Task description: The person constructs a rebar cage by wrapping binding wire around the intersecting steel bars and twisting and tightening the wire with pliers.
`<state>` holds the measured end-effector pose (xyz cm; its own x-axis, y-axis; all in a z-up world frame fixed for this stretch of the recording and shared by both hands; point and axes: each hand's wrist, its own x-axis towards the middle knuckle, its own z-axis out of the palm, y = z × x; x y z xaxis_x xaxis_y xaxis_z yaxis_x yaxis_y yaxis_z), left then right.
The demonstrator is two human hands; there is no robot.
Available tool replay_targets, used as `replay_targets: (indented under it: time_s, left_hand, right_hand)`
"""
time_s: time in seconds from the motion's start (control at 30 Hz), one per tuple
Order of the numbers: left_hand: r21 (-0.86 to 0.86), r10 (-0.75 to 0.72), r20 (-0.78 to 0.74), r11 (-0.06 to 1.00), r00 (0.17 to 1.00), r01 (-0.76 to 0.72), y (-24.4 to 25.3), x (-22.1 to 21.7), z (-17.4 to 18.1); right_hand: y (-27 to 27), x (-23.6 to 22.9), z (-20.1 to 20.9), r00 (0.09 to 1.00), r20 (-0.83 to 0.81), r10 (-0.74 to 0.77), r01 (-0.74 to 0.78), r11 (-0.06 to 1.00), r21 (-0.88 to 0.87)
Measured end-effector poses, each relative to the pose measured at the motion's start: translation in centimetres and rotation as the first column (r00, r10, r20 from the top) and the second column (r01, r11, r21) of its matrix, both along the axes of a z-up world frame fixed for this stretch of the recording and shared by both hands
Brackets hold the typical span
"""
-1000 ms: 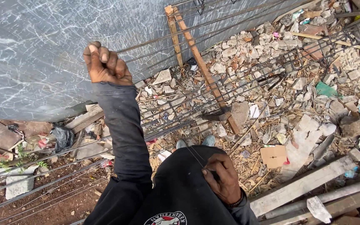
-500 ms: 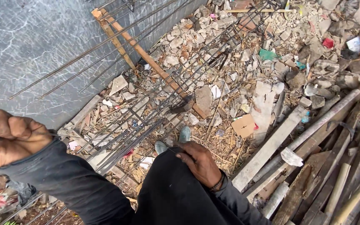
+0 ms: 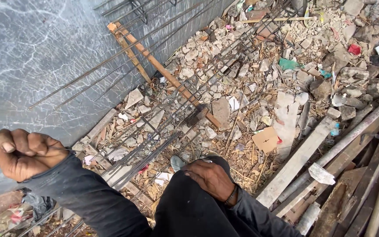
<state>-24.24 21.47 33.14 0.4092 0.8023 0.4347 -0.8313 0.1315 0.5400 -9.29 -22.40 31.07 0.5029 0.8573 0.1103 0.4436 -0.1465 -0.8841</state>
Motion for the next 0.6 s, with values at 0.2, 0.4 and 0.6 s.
replay_targets:
  time_s: [0.2, 0.4, 0.6]
  left_hand:
    - [-0.045, 0.016, -0.106, 0.999, 0.994, -0.02, -11.1, 6.5, 4.2]
    - [0.081, 0.071, -0.552, 0.996, 0.831, -0.031, -30.3, 15.2, 2.3]
    - [0.145, -0.06, -0.778, 0.951, 0.625, 0.272, -41.9, 16.4, -3.0]
  right_hand:
    - [-0.5, 2.0, 2.3, 0.986, -0.164, -0.005, 0.014, 0.998, 0.055]
    - [-6.3, 4.1, 2.7, 0.941, -0.238, -0.239, 0.277, 0.95, 0.141]
    - [-13.6, 5.4, 1.6, 0.888, -0.239, -0.393, 0.442, 0.874, 0.204]
